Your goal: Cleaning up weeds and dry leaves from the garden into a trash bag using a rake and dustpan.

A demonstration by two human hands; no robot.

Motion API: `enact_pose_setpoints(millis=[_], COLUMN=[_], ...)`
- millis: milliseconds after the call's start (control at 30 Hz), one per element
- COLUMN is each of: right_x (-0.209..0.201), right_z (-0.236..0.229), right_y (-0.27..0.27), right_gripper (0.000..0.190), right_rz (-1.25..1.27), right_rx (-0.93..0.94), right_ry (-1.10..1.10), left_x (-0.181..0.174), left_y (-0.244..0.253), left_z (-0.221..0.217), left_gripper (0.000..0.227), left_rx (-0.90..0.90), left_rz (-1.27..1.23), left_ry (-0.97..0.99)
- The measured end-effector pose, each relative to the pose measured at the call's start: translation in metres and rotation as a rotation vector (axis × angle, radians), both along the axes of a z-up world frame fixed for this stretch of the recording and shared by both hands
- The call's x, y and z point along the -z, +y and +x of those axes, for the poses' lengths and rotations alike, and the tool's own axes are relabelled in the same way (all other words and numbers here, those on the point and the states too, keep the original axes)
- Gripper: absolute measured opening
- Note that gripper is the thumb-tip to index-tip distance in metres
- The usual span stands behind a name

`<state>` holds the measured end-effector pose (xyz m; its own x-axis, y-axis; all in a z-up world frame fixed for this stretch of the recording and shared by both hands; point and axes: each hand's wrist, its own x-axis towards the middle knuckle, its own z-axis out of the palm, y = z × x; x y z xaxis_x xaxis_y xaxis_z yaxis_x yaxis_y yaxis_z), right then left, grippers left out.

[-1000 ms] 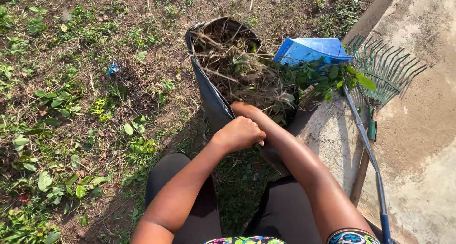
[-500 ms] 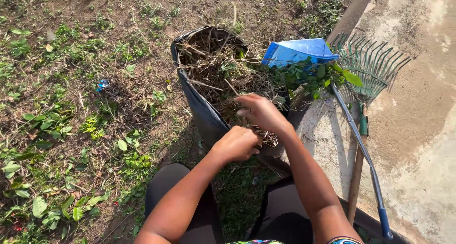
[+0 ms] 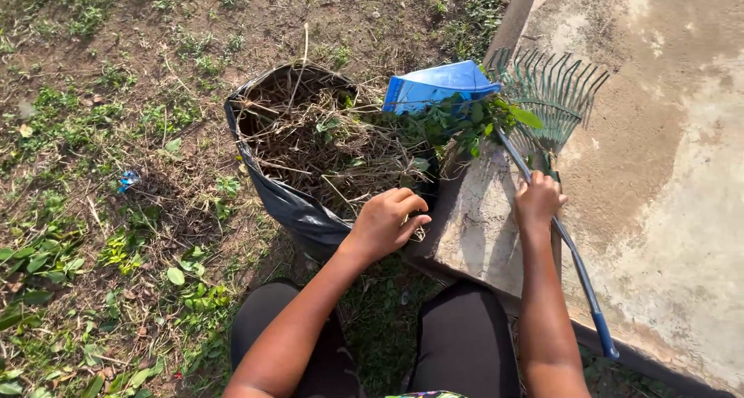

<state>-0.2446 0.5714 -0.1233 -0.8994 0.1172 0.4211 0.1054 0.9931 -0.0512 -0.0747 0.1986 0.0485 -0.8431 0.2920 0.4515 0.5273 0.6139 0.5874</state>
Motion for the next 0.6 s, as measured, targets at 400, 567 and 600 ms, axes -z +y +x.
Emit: enact_pose_setpoints(millis=[400,567,600], right_x=[-0.122,-0.145,-0.147], right_z=[0.118,0.161,0.165], right_y=[-0.071,-0.106,-0.109], right_gripper=[0.018,0.021,0.021], right_rz=[-0.415,-0.545,-0.545], right_rx=[-0.019,0.039,0.04], right_ry=[-0.002,0.051,0.051], left_x=[0.044,0.048,0.06], left_y=[0.056,0.077,0.084], left_z=[-0.08,-0.129,-0.142], left_gripper=[0.073,0.08,0.08], left_rx=[-0.102,-0.054,-0.052], left_rz=[0.014,0.423,0.423], left_ry=[-0.037,0.021,0.02])
